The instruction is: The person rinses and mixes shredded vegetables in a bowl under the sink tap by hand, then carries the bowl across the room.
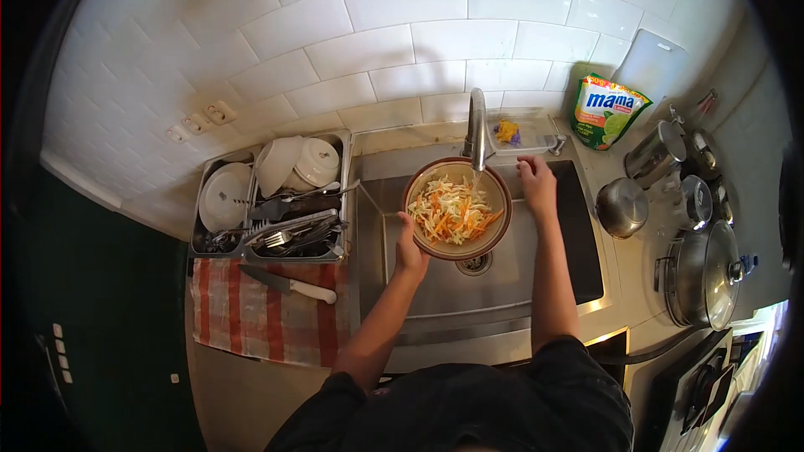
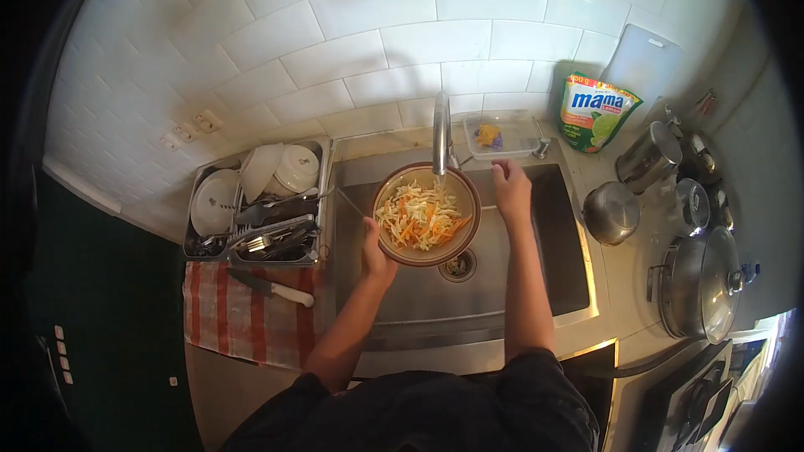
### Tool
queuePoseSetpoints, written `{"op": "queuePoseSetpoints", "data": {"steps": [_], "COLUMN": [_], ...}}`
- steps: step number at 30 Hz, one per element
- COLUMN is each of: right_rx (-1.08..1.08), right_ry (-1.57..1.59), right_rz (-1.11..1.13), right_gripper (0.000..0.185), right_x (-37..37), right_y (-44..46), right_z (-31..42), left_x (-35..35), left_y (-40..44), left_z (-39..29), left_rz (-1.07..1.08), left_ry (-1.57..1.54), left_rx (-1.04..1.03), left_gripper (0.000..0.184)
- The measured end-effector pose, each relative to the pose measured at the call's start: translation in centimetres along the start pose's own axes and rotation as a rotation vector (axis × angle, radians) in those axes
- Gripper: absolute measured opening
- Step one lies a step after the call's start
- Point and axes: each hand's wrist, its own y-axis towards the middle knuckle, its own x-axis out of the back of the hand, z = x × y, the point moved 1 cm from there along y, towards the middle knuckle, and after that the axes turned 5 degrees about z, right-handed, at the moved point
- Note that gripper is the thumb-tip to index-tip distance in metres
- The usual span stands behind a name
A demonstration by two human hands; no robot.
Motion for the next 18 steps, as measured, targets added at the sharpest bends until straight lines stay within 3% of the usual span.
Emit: {"op": "queuePoseSetpoints", "data": {"steps": [1,4,7,10,14,18], "right_rx": [0.104,0.340,0.632,0.656,0.271,-0.151], "right_ry": [-0.043,-0.215,-0.383,-0.386,-0.121,0.266], "right_rz": [-0.034,0.281,0.299,0.312,0.360,0.307], "right_gripper": [0.023,0.024,0.022,0.021,0.020,0.028], "right_x": [1.4,1.2,-1.2,-0.7,1.0,0.9], "right_y": [-1.9,-5.5,-6.0,-5.4,-4.8,0.1], "right_z": [3.4,9.5,8.3,7.8,8.1,1.3], "left_x": [0.2,1.5,1.8,1.5,1.5,2.0], "left_y": [0.2,1.3,1.7,1.8,1.7,1.5], "left_z": [0.0,1.6,3.2,3.8,3.3,2.8], "left_rz": [0.015,0.109,0.170,0.156,0.130,0.125], "left_ry": [0.002,0.017,-0.010,-0.027,0.001,0.060], "left_rx": [0.011,0.031,0.048,0.056,0.045,0.022], "left_gripper": [0.062,0.067,0.071,0.072,0.072,0.073]}}
